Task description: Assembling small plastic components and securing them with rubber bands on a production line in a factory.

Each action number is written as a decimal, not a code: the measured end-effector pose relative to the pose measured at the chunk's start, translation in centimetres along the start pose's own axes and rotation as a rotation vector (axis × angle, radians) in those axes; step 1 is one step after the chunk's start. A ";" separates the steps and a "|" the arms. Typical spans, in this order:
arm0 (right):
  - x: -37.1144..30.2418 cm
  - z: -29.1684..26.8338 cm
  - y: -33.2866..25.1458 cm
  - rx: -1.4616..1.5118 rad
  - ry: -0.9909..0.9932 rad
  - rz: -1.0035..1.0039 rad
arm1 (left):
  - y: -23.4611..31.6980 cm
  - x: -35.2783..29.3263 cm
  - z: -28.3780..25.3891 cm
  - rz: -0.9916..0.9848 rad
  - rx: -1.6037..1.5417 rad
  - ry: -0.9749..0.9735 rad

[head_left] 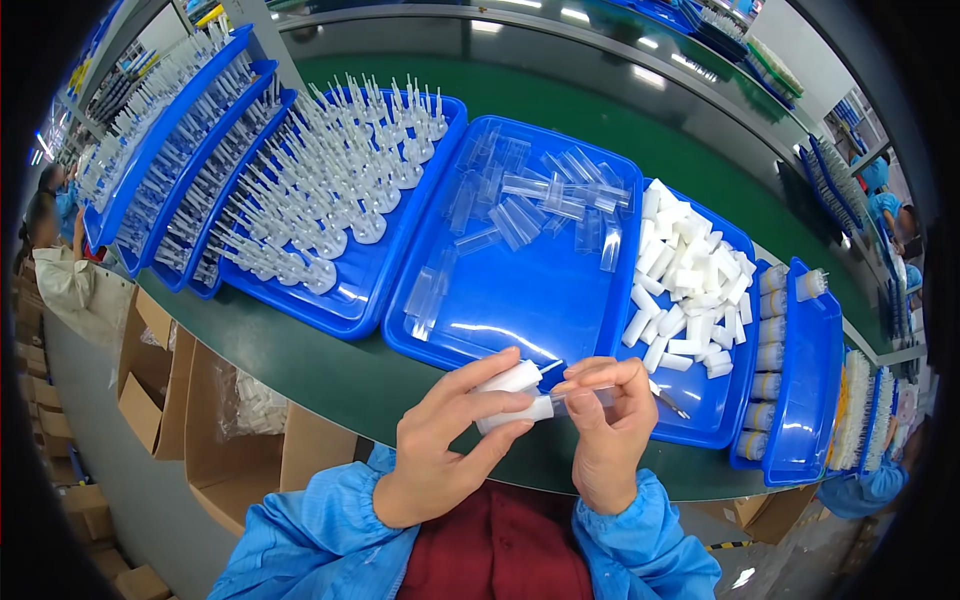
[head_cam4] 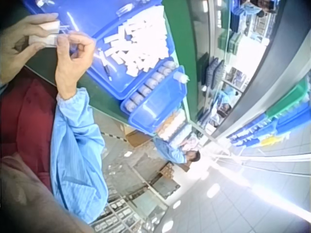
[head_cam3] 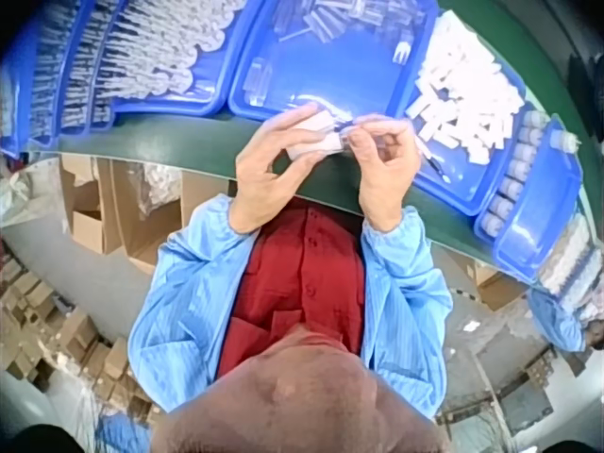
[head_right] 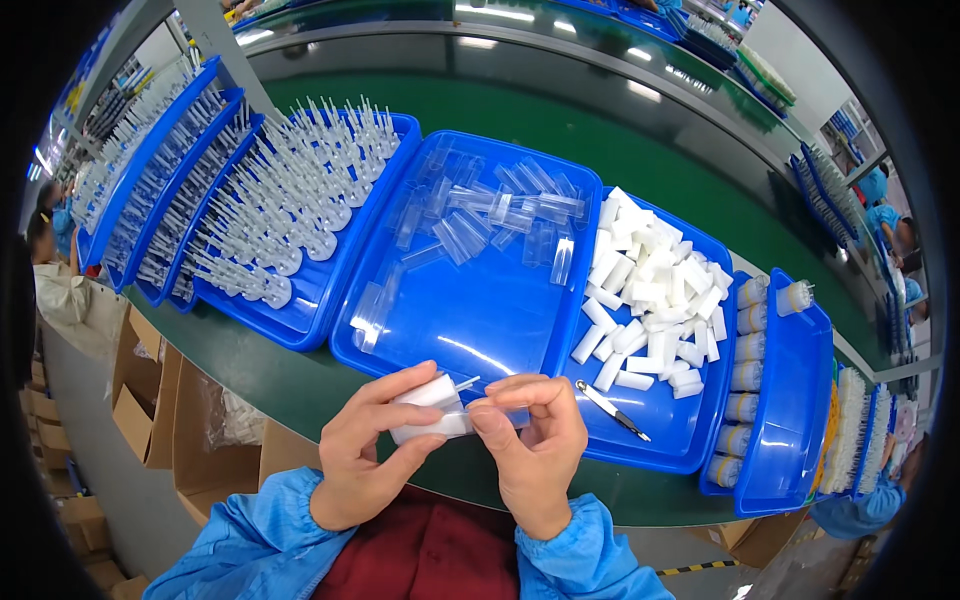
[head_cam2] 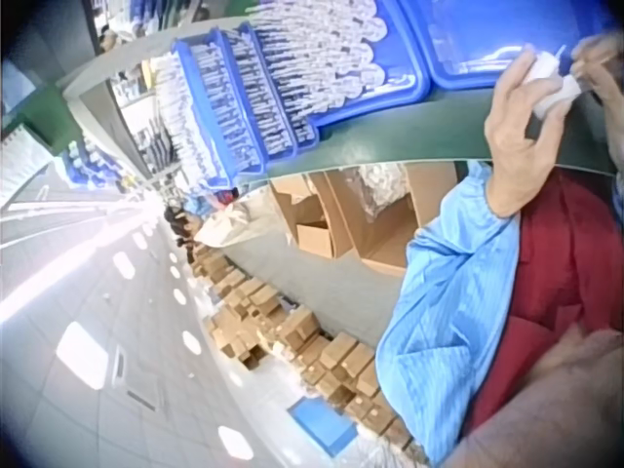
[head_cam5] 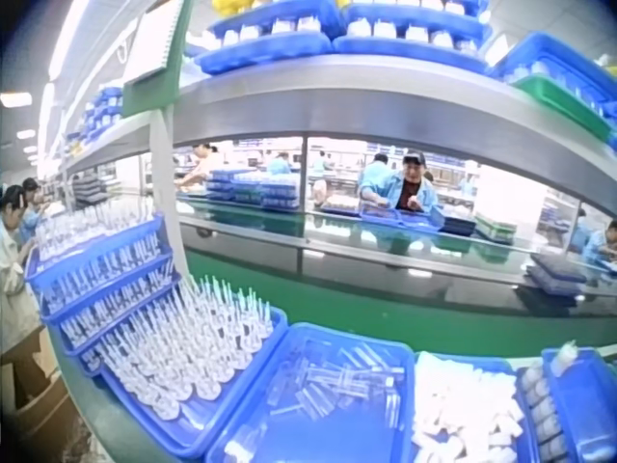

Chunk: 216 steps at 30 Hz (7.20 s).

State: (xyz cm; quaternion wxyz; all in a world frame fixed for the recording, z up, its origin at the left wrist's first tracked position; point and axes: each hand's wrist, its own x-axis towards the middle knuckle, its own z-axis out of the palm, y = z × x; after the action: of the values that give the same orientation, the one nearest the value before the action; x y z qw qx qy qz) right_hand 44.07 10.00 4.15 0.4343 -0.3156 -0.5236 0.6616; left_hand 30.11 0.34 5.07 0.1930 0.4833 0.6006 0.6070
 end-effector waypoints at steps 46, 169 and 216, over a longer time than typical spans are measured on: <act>1.1 -2.0 -1.5 -0.581 -0.413 -0.339 | -1.8 -0.5 -1.6 -0.333 -0.596 -0.300; 14.0 -0.8 -1.4 -1.471 -0.477 -0.784 | -2.6 -0.8 -4.5 -0.439 -0.624 -0.027; 0.1 -0.3 -2.3 -0.259 -0.176 -0.049 | -0.9 -1.0 -0.3 -0.225 -0.226 0.015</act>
State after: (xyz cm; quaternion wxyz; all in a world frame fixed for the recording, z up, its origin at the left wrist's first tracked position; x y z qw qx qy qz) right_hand 44.82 10.32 6.29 0.3582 -0.2970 -0.6482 0.6027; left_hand 29.97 -0.49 3.95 0.3086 0.3838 0.5800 0.6489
